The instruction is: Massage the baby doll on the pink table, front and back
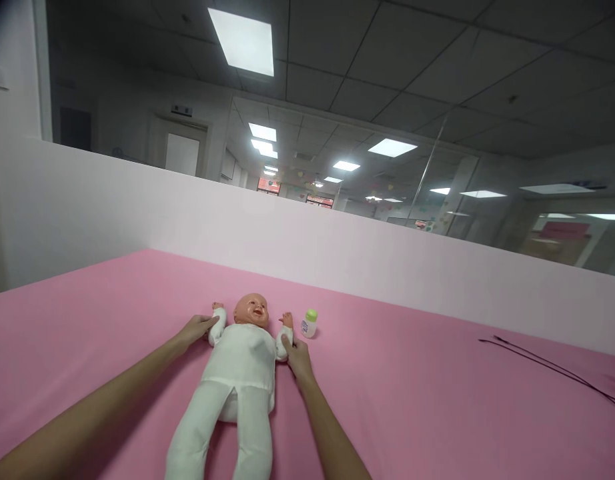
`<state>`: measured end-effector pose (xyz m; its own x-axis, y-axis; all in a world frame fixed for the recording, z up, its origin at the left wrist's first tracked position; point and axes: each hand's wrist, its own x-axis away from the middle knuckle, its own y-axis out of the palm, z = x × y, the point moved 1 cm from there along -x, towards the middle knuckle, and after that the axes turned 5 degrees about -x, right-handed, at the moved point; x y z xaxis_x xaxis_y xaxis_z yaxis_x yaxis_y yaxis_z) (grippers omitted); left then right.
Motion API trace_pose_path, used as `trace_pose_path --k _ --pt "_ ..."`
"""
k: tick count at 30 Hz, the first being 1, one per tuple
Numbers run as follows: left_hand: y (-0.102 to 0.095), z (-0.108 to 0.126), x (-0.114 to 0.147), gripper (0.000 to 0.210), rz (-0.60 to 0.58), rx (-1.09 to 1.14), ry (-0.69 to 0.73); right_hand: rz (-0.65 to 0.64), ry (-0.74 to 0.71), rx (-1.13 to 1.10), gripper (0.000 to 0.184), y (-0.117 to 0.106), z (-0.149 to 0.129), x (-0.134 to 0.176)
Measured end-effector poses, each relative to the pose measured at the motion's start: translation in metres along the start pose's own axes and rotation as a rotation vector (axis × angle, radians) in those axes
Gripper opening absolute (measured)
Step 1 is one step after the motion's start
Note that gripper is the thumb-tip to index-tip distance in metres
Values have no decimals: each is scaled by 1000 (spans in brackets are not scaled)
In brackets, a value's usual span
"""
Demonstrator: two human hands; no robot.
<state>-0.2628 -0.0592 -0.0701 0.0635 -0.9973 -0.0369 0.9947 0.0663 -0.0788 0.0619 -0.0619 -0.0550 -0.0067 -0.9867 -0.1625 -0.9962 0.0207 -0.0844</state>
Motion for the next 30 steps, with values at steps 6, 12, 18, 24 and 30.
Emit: trace_pose_path --k 6,12,18,24,30 --pt "-33 5 31 36 -197 -12 292 -271 -39 -62 51 -24 -17 31" --pt "-47 -1 60 25 -407 -321 432 -443 -101 104 17 -39 -15 51" --pt "-44 1 69 26 -241 -219 380 -285 -82 42 38 -40 -8 49" --pt "-59 1 67 114 219 79 216 129 18 -240 52 -64 1 40" --pt "-72 1 75 70 477 -351 64 356 60 -118 75 -92 10 34"
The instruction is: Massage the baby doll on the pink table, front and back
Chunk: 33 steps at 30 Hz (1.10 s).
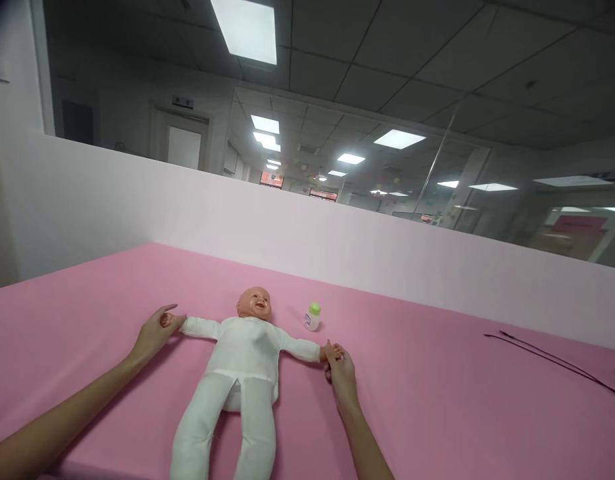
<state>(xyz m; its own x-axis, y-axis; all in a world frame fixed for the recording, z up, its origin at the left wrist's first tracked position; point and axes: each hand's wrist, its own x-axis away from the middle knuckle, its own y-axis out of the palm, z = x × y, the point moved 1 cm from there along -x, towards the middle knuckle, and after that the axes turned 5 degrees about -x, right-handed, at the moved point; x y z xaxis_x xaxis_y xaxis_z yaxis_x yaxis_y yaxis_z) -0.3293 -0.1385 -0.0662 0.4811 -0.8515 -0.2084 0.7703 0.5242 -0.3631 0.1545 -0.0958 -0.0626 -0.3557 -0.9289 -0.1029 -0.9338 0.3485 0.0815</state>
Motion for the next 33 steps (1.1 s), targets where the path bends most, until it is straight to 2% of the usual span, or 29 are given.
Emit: trace_pose_path --k 3,5,7,9,11,12,14,15,17,19,20,22,23,25,28,30,33 --pt "-4 1 3 47 -1 -389 59 59 -123 334 72 -9 0 -6" --pt "-5 1 3 47 7 -552 68 22 -211 530 66 -12 0 -9" --pt "-4 1 2 48 25 -616 75 -2 -286 642 68 -13 0 -9" --pt "-2 6 3 46 84 -601 107 32 -332 675 72 -13 1 -8" --pt "4 20 10 47 157 -509 210 62 -361 661 69 -12 0 -5" --pt "10 31 15 46 185 -431 283 73 -375 651 65 -11 -1 -3" --pt "26 60 31 41 162 -216 430 82 -417 637 55 -7 -6 1" --pt "37 78 39 37 99 -86 493 74 -449 633 50 -4 -9 2" --pt "66 116 56 31 -195 167 521 26 -530 639 44 6 -18 1" --pt "102 151 67 32 -523 413 343 -50 -624 672 39 18 -26 -4" --pt "123 166 71 35 -678 530 186 -89 -667 702 38 24 -29 -9" --pt "164 190 73 39 -827 694 -99 -157 -736 781 37 33 -29 -20" --pt "185 199 72 39 -836 730 -213 -179 -766 822 39 36 -28 -27" --pt "222 211 65 42 -761 750 -364 -202 -819 909 47 40 -22 -42" --pt "267 218 48 49 -659 733 -417 -188 -867 1024 59 40 -11 -64" --pt "288 217 38 54 -633 720 -420 -193 -863 1073 62 40 -5 -78" --pt "307 213 28 59 -621 709 -438 -277 -833 1097 64 40 0 -94"
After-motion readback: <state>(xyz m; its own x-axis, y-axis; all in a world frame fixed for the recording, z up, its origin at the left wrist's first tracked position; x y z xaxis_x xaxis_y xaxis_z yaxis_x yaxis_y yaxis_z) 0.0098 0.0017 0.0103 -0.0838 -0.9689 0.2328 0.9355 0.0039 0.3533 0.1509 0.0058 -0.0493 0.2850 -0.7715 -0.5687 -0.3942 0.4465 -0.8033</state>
